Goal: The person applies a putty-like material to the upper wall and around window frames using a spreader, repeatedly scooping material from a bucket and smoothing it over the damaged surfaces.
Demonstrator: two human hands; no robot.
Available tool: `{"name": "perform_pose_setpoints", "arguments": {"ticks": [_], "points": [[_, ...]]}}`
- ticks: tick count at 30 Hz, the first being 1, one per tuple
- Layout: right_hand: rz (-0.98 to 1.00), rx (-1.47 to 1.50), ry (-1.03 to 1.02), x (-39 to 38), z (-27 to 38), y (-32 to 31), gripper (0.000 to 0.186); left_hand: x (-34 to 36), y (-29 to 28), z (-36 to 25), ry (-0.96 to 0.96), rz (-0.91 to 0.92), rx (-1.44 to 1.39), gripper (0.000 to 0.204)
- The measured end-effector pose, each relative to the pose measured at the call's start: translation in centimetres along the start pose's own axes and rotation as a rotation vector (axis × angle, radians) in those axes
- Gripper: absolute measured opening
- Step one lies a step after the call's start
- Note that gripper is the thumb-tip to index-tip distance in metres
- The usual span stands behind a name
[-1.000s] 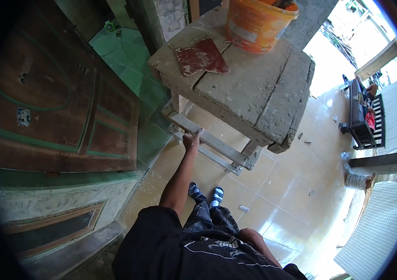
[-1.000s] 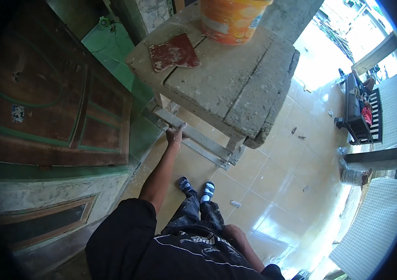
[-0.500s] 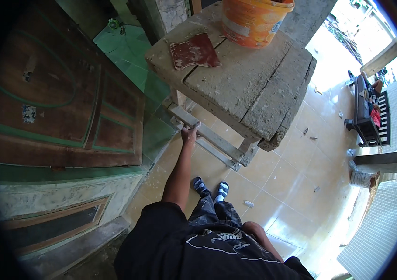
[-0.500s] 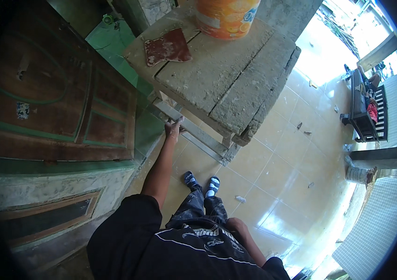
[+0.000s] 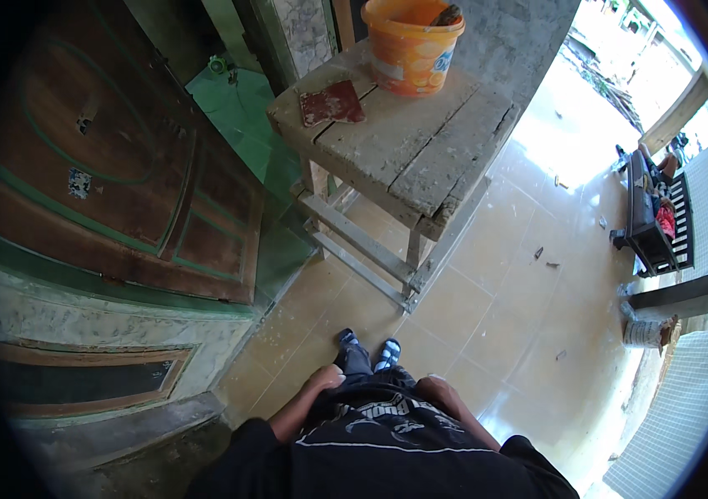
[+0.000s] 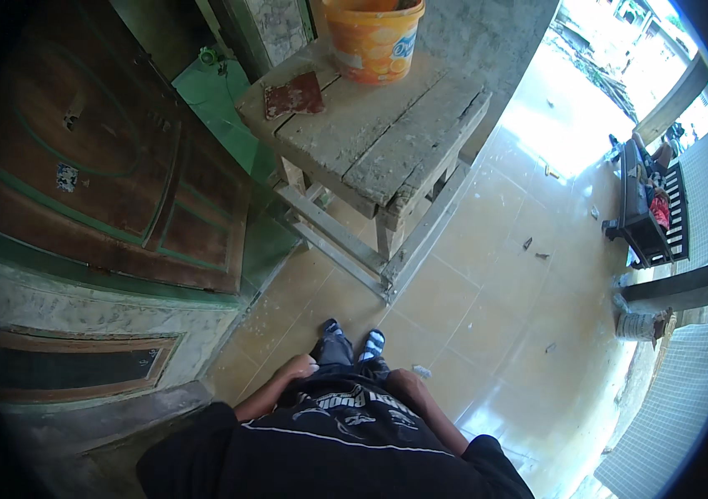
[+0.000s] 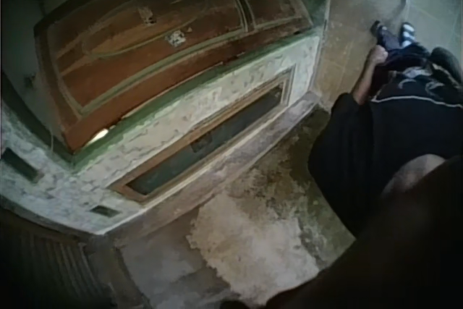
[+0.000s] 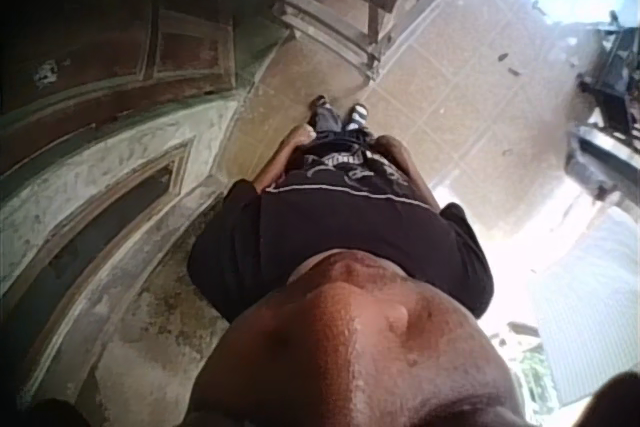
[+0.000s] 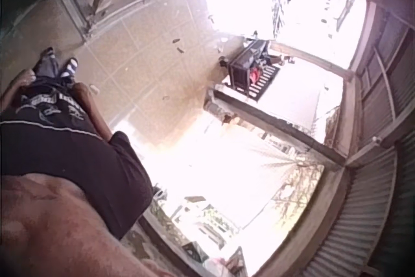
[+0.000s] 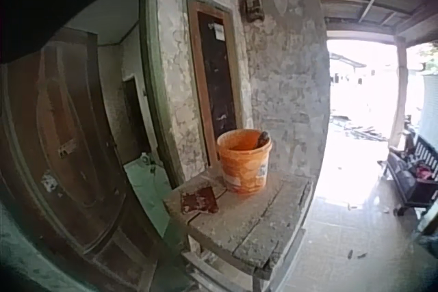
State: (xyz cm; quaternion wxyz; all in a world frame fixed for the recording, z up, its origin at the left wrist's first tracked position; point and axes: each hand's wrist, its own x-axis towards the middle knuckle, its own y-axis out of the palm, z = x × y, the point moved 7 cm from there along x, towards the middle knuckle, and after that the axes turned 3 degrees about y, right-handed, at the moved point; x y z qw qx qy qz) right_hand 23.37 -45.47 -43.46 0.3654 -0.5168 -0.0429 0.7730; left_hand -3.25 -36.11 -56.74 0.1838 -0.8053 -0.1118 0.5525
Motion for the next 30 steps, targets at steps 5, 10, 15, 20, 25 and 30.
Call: {"name": "perform_pose_setpoints", "arguments": {"ticks": [5, 10, 15, 20, 25, 30], "points": [[-0.280, 0.099, -0.324, -1.7, -1.2, -1.5, 0.016, -8.2, -4.7, -5.8, 0.177, -0.035, -0.110, 0.037], [0.138, -0.187, 0.101, 4.0, -6.7, -1.0, 0.022, -11.1, -11.6, -5.5, 0.136, -0.103, -0.550, 0.022], [-0.469, 0.127, 0.038, 1.2, -5.4, -18.2, 0.024, -22.6, -33.7, -6.5, 0.290, -1.164, -0.577, 0.015], [-1.442, 0.237, -0.373, -8.4, 0.8, -38.2, 0.014, -25.4, -46.3, -8.1, 0.516, -1.357, -0.723, 0.013], [-1.693, 0.002, -0.391, -10.2, 5.2, -51.6, 0.031, -24.1, -55.1, -11.8, 0.574, -1.475, -0.372, 0.020], [-1.484, -0.244, -0.234, -5.1, 7.5, -60.4, 0.052, -18.5, -61.3, -13.2, 0.469, -1.557, -0.111, 0.038]]}}
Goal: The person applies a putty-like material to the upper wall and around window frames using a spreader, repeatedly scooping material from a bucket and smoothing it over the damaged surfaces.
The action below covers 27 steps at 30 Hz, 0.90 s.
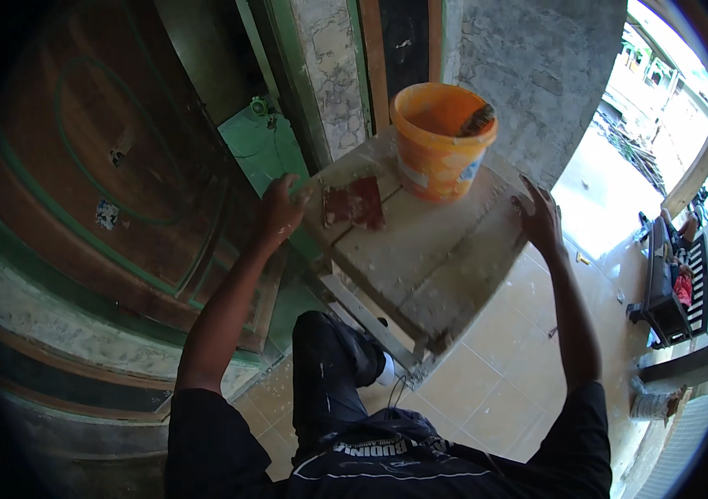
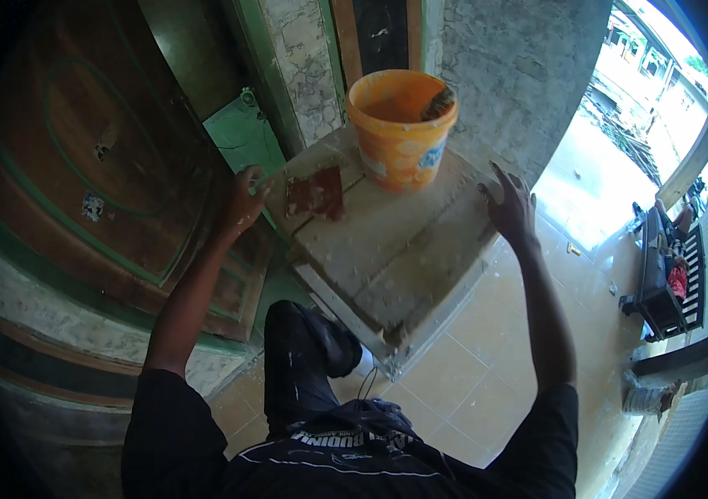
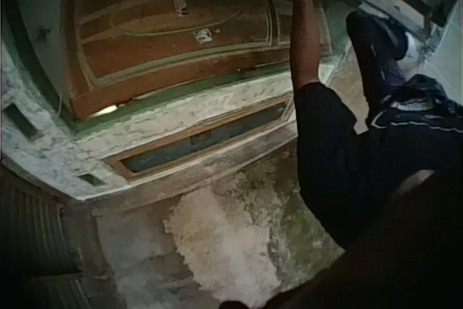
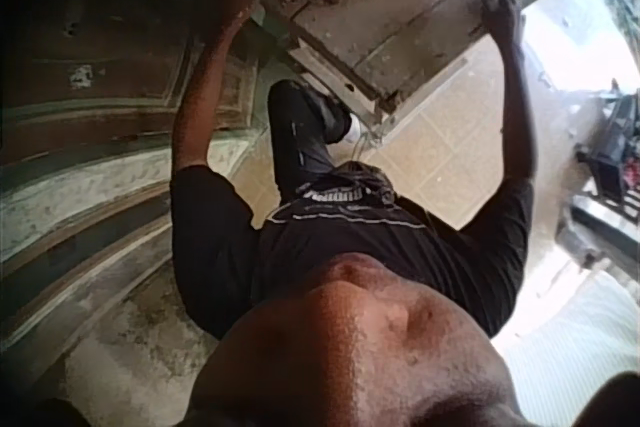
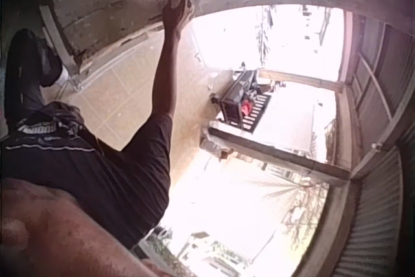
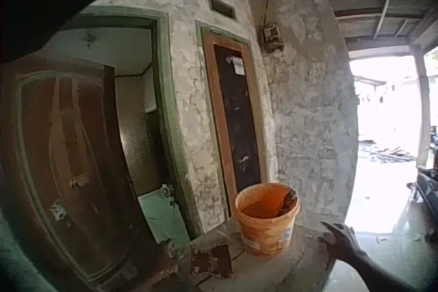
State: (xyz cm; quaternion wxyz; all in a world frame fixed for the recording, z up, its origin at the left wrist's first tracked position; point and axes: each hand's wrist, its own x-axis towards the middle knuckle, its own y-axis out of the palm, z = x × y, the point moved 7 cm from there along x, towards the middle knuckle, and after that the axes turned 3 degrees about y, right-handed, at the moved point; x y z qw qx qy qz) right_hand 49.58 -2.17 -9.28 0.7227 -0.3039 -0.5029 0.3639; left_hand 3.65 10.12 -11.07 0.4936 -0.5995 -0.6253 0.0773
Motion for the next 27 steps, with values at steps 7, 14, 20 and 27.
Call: {"name": "perform_pose_setpoints", "arguments": {"ticks": [7, 14, 20, 27], "points": [[0.446, 0.041, 0.073, 4.3, 0.0, 6.1, 0.042, 4.5, 5.2, 1.9, -0.024, 0.256, -0.042, 0.044], [0.726, -0.187, 0.215, 2.9, -3.8, 6.8, 0.053, 4.2, 6.5, 1.7, -0.241, 0.484, 0.043, 0.047], [0.569, 0.042, 0.320, 6.6, 0.0, 4.7, 0.051, 5.8, 6.8, 1.6, -0.286, 0.488, -0.055, 0.045], [0.681, 0.002, 0.448, 5.6, -1.4, 5.7, 0.051, 5.6, 7.3, 1.7, -0.246, 0.617, -0.001, 0.048]]}}
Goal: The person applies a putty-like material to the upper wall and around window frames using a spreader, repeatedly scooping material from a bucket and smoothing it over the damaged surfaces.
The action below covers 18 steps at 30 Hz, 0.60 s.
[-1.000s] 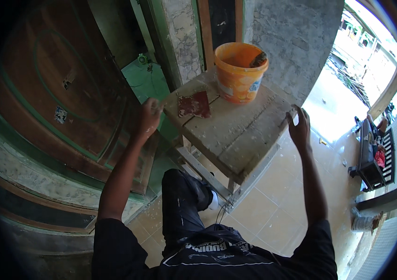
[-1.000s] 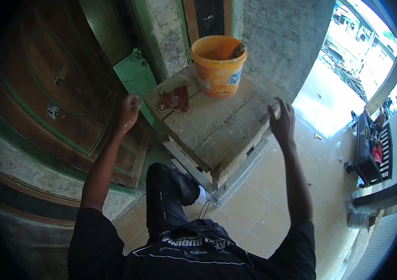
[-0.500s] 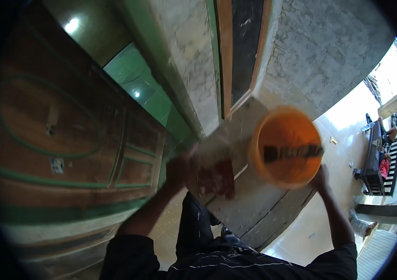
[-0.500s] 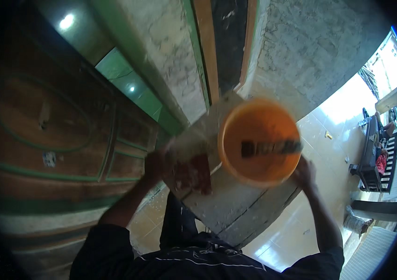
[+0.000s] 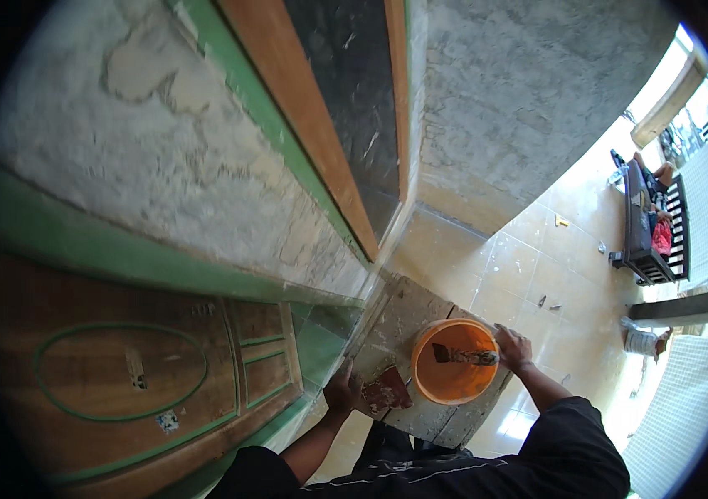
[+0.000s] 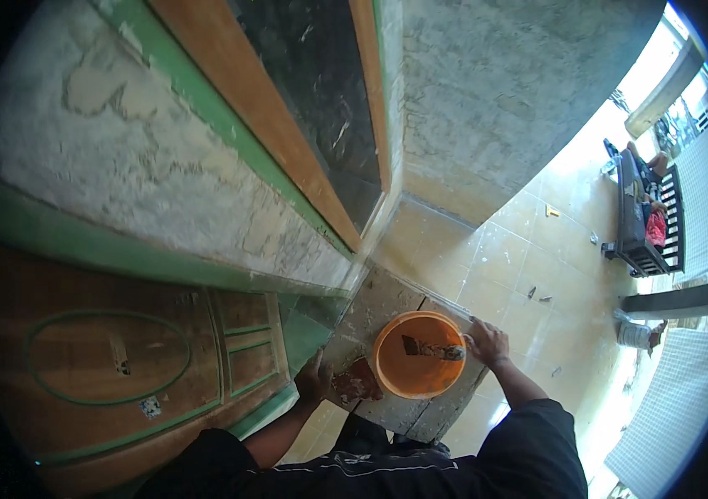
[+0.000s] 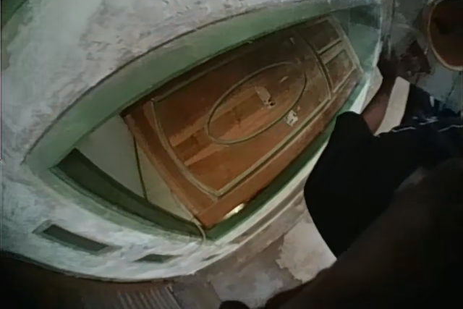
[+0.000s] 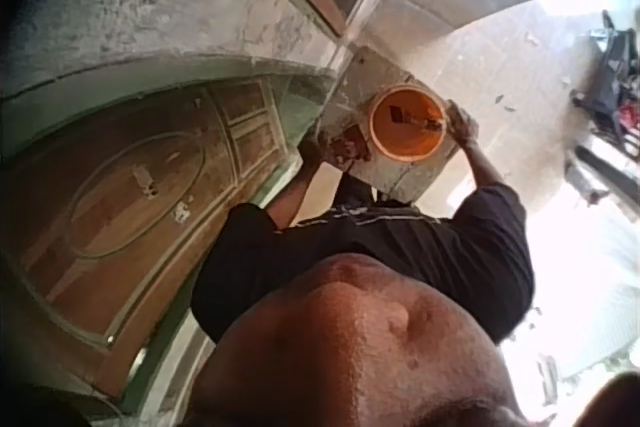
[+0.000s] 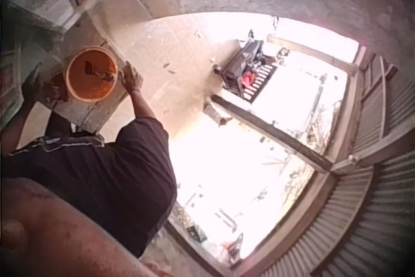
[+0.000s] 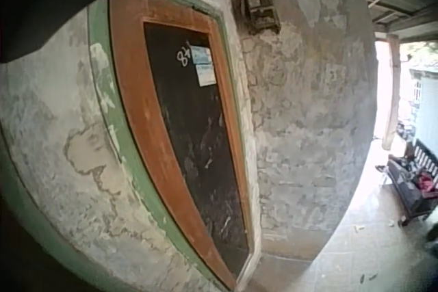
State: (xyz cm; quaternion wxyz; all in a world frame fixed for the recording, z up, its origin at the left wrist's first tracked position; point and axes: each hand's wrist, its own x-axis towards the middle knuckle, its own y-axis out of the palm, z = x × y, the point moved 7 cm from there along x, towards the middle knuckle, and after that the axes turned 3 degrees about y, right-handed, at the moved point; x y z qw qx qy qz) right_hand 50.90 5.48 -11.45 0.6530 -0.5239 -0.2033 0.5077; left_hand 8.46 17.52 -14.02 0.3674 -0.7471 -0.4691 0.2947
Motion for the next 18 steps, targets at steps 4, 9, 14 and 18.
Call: {"name": "perform_pose_setpoints", "arguments": {"ticks": [4, 9, 14, 18], "points": [[0.174, -0.019, 0.086, 0.5, 0.2, -0.3, 0.061, 0.5, -0.7, -0.9, 0.091, -0.031, 0.070, 0.045], [0.216, -0.234, 0.187, -0.1, 0.5, -0.6, 0.066, 0.8, -0.7, -1.4, 0.068, 0.039, 0.126, 0.044], [0.392, -0.294, 0.365, -0.2, 0.1, 0.3, 0.070, 0.7, -0.6, -1.1, 0.053, 0.095, 0.072, 0.046], [0.421, -0.177, 0.447, -0.1, -1.3, 1.3, 0.072, 1.1, -0.2, -0.6, 0.047, 0.126, 0.083, 0.046]]}}
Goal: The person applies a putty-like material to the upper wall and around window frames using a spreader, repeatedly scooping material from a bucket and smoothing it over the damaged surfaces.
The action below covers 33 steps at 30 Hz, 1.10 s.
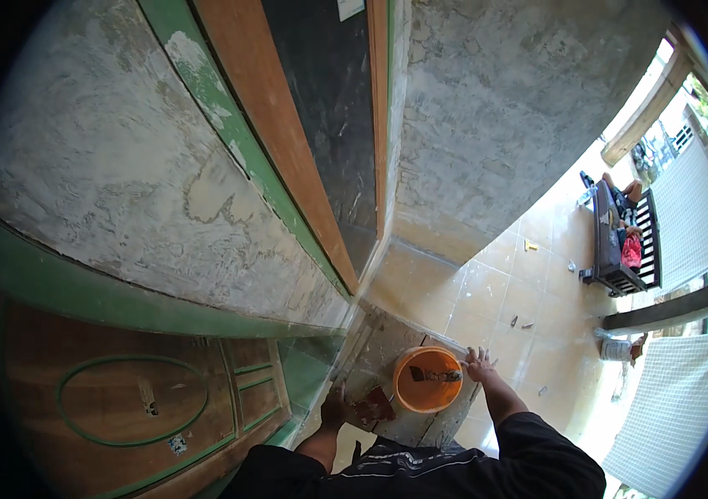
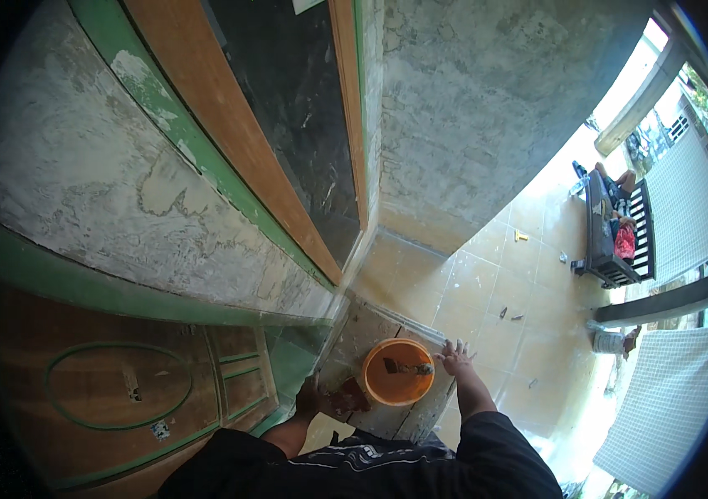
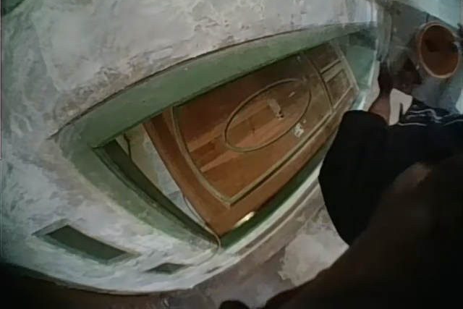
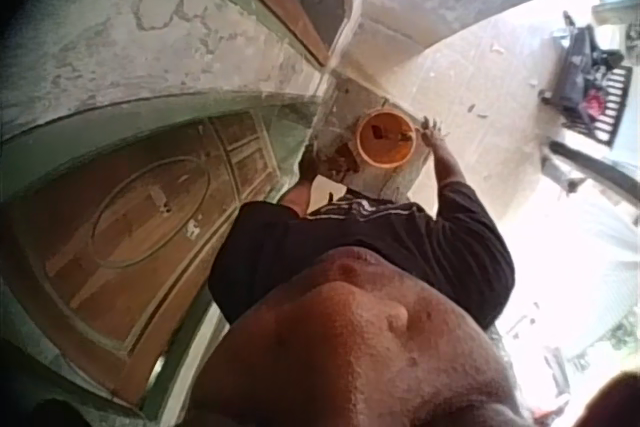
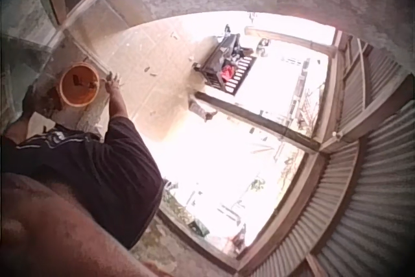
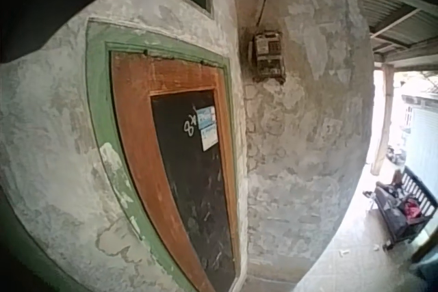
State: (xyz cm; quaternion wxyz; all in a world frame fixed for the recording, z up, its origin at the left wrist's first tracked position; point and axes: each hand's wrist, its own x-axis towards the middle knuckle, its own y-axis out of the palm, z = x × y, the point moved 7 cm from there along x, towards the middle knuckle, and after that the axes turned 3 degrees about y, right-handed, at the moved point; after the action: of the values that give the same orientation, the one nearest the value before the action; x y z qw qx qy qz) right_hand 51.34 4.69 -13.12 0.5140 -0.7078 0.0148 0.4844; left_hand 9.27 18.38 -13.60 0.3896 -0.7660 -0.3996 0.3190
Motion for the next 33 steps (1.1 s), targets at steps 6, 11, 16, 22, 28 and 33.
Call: {"name": "perform_pose_setpoints", "arguments": {"ticks": [6, 11, 16, 22, 28, 33], "points": [[0.070, 0.065, -0.003, 0.7, -0.8, 0.9, 0.073, -0.2, -0.2, -0.4, 0.026, 0.028, 0.015, 0.049], [0.079, 0.065, 0.005, 0.6, -0.2, 0.6, 0.073, -0.3, 0.4, 0.5, -0.154, 0.251, 0.027, 0.055], [0.184, 0.056, -0.035, -0.1, 0.9, -0.9, 0.068, 0.3, 1.1, 1.2, -0.210, 0.355, 0.056, 0.069], [0.097, 0.102, 0.142, -1.2, 1.3, -0.4, 0.068, 1.2, -3.6, -3.5, -0.358, 0.128, 0.080, 0.065], [-0.296, 0.379, -0.011, -2.7, 1.6, -2.0, 0.051, 1.1, -6.7, -13.3, -0.369, -0.045, -0.621, 0.054], [-0.012, 1.017, -0.174, -9.6, 6.8, -9.4, 0.027, 0.9, -6.6, -17.8, -0.342, 0.101, -0.456, 0.051]]}}
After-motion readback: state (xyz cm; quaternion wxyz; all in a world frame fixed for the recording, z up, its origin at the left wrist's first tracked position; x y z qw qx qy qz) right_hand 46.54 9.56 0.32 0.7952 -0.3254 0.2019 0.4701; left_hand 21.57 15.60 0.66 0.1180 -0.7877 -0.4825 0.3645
